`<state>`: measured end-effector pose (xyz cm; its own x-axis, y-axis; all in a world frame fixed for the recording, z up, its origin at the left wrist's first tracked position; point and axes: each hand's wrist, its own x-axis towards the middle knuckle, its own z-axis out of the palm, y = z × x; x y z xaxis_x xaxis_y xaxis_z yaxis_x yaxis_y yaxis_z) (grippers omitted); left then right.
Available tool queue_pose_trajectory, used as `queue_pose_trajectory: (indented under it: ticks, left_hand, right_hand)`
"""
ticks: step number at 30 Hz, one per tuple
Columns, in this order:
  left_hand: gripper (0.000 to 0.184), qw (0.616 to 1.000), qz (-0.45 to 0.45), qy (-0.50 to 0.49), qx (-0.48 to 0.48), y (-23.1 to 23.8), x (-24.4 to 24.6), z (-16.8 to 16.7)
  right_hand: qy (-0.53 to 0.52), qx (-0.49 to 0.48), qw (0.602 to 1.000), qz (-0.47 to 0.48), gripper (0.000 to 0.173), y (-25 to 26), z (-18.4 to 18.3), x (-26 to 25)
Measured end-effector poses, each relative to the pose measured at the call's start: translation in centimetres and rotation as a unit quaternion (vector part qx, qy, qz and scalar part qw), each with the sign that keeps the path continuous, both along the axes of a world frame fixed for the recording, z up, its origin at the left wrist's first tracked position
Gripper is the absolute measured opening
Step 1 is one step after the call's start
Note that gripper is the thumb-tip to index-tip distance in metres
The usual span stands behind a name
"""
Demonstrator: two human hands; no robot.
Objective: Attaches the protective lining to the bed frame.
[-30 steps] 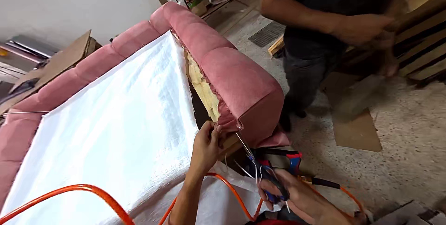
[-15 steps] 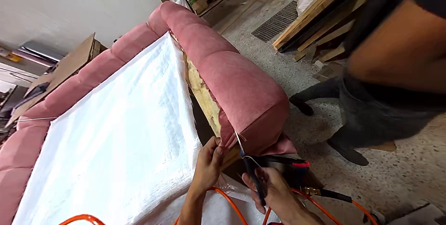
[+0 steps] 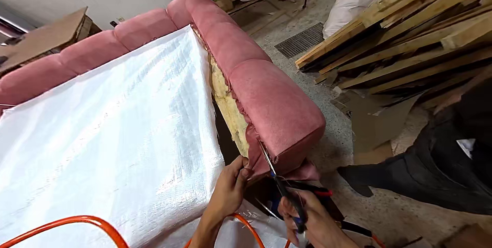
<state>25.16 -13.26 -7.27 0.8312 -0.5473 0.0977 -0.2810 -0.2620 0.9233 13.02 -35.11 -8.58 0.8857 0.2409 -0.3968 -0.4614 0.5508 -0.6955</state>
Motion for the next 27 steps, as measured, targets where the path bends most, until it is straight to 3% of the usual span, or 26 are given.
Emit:
queue_pose_trajectory:
  ticks: [4, 9, 13, 20, 27]
  left_hand:
    - [0.041, 1.000, -0.004, -0.017, 0.008, 0.1, -0.4, 0.1]
    - [0.049, 0.999, -0.006, 0.002, -0.032, 0.9, -0.3, -0.1]
    - [0.047, 0.998, -0.032, 0.010, -0.047, 0.9, -0.1, 0.0]
    - [0.038, 0.965, -0.040, 0.090, -0.243, 1.6, -0.2, -0.8]
    - [0.040, 0.972, -0.100, 0.050, -0.206, 2.4, 0.0, -0.2]
  right_hand:
    - [-0.075, -0.052, 0.996, 0.009, 0.041, 0.0, -0.7, 2.2]
    - [0.002, -0.058, 0.998, 0.014, 0.037, -0.3, 1.4, 1.5]
    - [0.010, -0.047, 0.998, 0.037, 0.035, -0.2, 1.1, 3.5]
    - [0.039, -0.066, 0.997, 0.020, 0.032, 0.5, 2.7, 4.1]
    - [0.075, -0.065, 0.995, -0.014, 0.039, 1.8, 3.2, 6.1]
